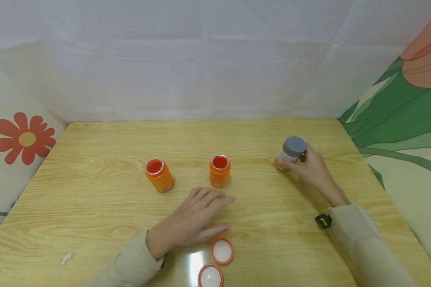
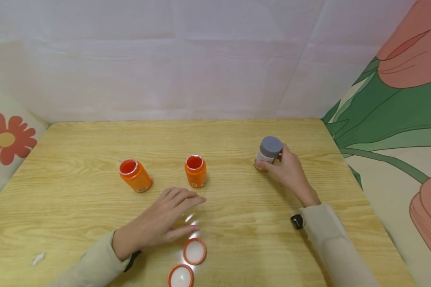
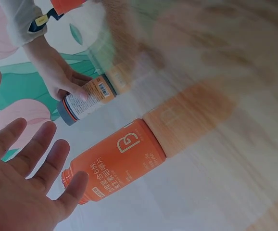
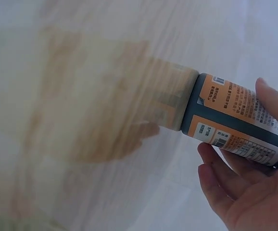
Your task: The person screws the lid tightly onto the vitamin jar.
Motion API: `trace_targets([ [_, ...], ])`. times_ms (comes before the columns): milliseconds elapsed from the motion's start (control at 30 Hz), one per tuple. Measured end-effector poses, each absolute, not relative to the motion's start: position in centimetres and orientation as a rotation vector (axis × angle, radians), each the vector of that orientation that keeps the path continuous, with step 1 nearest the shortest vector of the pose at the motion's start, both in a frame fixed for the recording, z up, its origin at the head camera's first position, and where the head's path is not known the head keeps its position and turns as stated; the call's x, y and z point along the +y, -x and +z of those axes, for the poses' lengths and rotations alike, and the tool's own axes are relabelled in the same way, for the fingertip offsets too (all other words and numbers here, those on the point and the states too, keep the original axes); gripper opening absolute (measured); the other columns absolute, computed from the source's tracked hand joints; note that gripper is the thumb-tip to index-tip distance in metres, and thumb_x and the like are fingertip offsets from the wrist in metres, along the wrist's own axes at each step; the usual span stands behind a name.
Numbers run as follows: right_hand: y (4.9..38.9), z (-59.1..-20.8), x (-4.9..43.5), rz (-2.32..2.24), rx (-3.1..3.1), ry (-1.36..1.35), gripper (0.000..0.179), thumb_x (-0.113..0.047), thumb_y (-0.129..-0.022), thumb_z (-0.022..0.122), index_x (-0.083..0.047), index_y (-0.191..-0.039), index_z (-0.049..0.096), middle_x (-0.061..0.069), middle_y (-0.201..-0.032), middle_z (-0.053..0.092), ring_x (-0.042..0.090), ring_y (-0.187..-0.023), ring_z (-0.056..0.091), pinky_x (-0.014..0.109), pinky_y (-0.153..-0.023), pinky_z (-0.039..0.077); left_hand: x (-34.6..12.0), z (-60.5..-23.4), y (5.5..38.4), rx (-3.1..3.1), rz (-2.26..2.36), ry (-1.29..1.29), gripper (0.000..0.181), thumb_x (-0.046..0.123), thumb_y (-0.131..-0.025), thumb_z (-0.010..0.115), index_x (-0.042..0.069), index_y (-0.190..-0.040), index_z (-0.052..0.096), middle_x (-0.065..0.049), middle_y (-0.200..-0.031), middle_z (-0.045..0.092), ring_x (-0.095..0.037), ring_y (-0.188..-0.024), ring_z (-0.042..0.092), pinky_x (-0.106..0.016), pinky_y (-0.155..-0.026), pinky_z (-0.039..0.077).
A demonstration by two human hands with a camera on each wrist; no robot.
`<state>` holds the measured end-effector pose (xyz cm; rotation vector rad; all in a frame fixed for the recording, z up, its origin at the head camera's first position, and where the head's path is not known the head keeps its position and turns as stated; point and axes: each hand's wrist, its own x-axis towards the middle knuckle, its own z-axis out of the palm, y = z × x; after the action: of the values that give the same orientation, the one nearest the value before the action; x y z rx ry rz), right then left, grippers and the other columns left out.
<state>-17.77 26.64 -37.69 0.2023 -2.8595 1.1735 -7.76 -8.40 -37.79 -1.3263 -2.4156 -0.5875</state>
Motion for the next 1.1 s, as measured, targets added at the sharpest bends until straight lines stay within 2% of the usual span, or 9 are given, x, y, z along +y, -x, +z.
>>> trace_targets([
  [133,17.7,-37.7,26.6,1.17,-2.861,-0.198,0.075,-0.026,-0.086,0.077,0.007,-0.142,0.04,0.031,-0.126,0.057,0.042,-0.113,0.058,0.042,-0.088,0.048,-8.5,-37.8,7.7,-2.42,-0.584,1.329,0.057,0.04,-0.09,0.069,0.013,-0.138,0.053,0.0,-0.125,0.059,-0.018,-0.116,0.054,-0.037,-0.098,0.043],
  [333,17.4,-37.6,26.6,1.228,-2.871,-0.158,0.079,-0.026,-0.088,0.076,0.01,-0.144,0.034,0.035,-0.131,0.052,0.048,-0.117,0.055,0.057,-0.095,0.048,-8.5,-37.8,7.6,-2.439,-0.587,1.33,0.057,0.04,-0.09,0.069,0.014,-0.138,0.052,0.0,-0.126,0.059,-0.018,-0.117,0.054,-0.037,-0.099,0.043],
  [500,17.1,-37.4,26.7,1.245,-2.884,-0.124,0.085,-0.031,-0.088,0.076,0.009,-0.146,0.03,0.036,-0.137,0.047,0.054,-0.12,0.053,0.062,-0.096,0.047,-8.5,-37.8,7.5,-2.444,-0.591,1.331,0.056,0.041,-0.091,0.067,0.014,-0.138,0.052,0.0,-0.126,0.059,-0.018,-0.117,0.054,-0.037,-0.099,0.043],
  [767,16.4,-37.0,26.9,1.26,-2.862,-0.122,0.088,-0.034,-0.087,0.076,0.005,-0.15,0.027,0.036,-0.141,0.044,0.056,-0.119,0.053,0.064,-0.094,0.047,-8.5,-37.9,7.4,-2.434,-0.584,1.337,0.054,0.044,-0.095,0.062,0.013,-0.138,0.053,0.0,-0.125,0.059,-0.018,-0.116,0.054,-0.036,-0.097,0.043],
  [1100,15.2,-36.4,27.4,1.256,-2.822,-0.124,0.087,-0.032,-0.087,0.076,0.001,-0.151,0.028,0.033,-0.142,0.045,0.053,-0.12,0.052,0.065,-0.097,0.045,-8.5,-37.9,7.4,-2.428,-0.592,1.343,0.055,0.044,-0.094,0.063,0.013,-0.139,0.052,0.001,-0.124,0.059,-0.017,-0.115,0.054,-0.035,-0.096,0.043],
])
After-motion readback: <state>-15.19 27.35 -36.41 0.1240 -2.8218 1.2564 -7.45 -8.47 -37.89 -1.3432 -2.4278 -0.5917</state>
